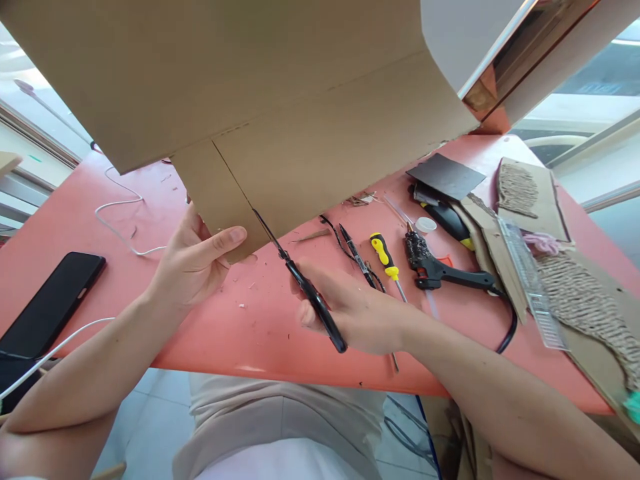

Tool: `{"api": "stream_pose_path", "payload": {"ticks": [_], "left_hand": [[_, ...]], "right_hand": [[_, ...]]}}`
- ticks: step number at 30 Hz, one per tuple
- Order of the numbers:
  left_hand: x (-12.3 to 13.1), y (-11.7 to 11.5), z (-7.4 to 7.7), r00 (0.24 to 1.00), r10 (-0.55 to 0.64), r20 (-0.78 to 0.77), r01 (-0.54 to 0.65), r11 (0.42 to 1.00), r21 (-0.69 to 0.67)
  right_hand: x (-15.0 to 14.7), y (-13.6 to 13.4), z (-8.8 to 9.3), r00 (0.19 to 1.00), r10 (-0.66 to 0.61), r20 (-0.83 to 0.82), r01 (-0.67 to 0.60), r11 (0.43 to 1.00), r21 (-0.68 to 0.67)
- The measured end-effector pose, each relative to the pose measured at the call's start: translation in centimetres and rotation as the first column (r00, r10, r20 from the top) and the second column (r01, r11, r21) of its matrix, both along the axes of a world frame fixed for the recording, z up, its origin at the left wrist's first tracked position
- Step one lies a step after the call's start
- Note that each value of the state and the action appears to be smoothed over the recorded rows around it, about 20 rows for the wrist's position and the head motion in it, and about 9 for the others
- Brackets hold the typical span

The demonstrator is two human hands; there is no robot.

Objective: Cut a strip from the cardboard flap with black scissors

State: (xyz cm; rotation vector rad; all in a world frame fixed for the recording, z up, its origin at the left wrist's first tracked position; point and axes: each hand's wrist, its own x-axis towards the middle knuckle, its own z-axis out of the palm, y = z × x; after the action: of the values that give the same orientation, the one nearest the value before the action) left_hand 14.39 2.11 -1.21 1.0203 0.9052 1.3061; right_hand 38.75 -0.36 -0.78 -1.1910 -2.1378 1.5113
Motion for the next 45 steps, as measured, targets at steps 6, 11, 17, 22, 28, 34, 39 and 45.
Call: {"api": "stream_pose_path", "payload": {"ticks": [6, 11, 17, 22, 28, 34, 39, 45], "left_hand": [[0.1, -0.3, -0.4, 0.999, 0.008, -0.033, -0.008, 1.000, 0.010], [0.5, -0.4, -0.2, 0.999, 0.029, -0.018, -0.029, 1.000, 0.012], [0.5, -0.4, -0.3, 1.000, 0.010, -0.007, -0.010, 1.000, 0.004], [0.5, -0.4, -0.4, 1.000, 0.014, -0.012, -0.014, 1.000, 0.003], [0.8, -0.5, -0.3, 1.000, 0.013, -0.015, -0.013, 1.000, -0.005], [0.9, -0.7, -0.2, 1.000, 0.007, -0.019, -0.007, 1.000, -0.019], [0.8, -0.8, -0.3, 1.000, 0.019, -0.014, -0.019, 1.000, -0.005], [0.7, -0.9, -0.5, 0.998, 0.028, -0.060, -0.026, 0.999, 0.036]], "right_hand": [[0.1, -0.2, 0.4, 1.000, 0.004, -0.003, -0.004, 1.000, 0.024], [0.0, 0.0, 1.4, 0.999, 0.052, -0.011, -0.051, 0.997, 0.053], [0.0, 0.3, 1.8, 0.997, 0.082, -0.002, -0.082, 0.996, 0.033], [-0.3, 0.1, 2.3, 0.999, 0.040, -0.009, -0.040, 0.999, -0.022], [-0.4, 0.0, 2.9, 0.999, 0.008, -0.052, -0.012, 0.997, -0.081], [-0.6, -0.2, 3.1, 0.998, -0.007, -0.059, 0.000, 0.992, -0.122], [-0.7, -0.2, 3.2, 1.000, 0.025, -0.014, -0.026, 0.997, -0.079], [-0.6, -0.1, 2.5, 0.999, 0.040, 0.004, -0.040, 0.999, -0.010]]}}
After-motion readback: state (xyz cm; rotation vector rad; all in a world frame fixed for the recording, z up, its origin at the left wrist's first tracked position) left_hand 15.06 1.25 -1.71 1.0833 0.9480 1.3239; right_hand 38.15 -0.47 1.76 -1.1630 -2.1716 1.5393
